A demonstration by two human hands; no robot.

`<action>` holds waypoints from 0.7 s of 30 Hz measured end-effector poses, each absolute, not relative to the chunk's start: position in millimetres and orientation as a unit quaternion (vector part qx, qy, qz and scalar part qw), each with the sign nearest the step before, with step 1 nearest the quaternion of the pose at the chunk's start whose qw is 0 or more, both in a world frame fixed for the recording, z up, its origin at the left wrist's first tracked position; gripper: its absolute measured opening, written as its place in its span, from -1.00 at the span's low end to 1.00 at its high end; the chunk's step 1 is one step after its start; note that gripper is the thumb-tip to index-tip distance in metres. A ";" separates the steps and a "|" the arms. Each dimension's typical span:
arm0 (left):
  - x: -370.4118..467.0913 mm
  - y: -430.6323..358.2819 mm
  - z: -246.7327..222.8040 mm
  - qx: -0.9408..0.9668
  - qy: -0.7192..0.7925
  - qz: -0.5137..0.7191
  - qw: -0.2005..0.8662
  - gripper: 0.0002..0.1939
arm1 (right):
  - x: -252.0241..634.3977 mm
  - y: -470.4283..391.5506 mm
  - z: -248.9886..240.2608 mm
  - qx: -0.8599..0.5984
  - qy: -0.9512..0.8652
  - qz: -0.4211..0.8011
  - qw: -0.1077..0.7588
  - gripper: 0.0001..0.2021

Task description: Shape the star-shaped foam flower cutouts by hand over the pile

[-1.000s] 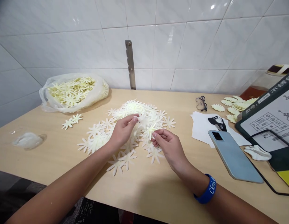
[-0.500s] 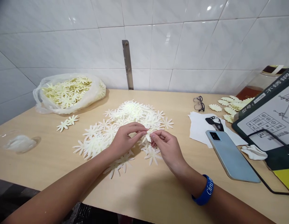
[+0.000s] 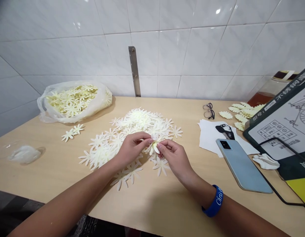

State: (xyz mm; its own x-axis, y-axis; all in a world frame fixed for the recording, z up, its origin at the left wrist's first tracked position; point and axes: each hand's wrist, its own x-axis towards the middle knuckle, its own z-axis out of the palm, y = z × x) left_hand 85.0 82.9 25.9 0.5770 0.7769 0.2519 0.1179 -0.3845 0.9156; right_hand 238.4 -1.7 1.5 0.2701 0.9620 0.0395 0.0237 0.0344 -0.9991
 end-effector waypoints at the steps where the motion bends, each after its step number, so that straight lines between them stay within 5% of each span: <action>1: 85.1 82.8 25.6 0.753 0.299 0.348 0.472 -0.80 | 238.3 -1.5 1.5 -0.562 -0.439 0.418 0.563 -0.74; 8: 84.5 78.5 26.1 0.761 0.277 0.337 0.480 -0.80 | 239.0 -2.1 0.1 -0.569 -0.436 0.419 0.557 -0.77; 15: 84.5 77.9 24.2 0.824 0.227 0.361 0.373 -0.84 | 235.3 -4.7 1.3 -0.571 -0.453 0.386 0.566 -0.77; 21: 86.1 77.4 30.7 0.749 0.297 0.379 0.456 -0.86 | 234.6 -5.1 3.9 -0.580 -0.456 0.380 0.558 -0.77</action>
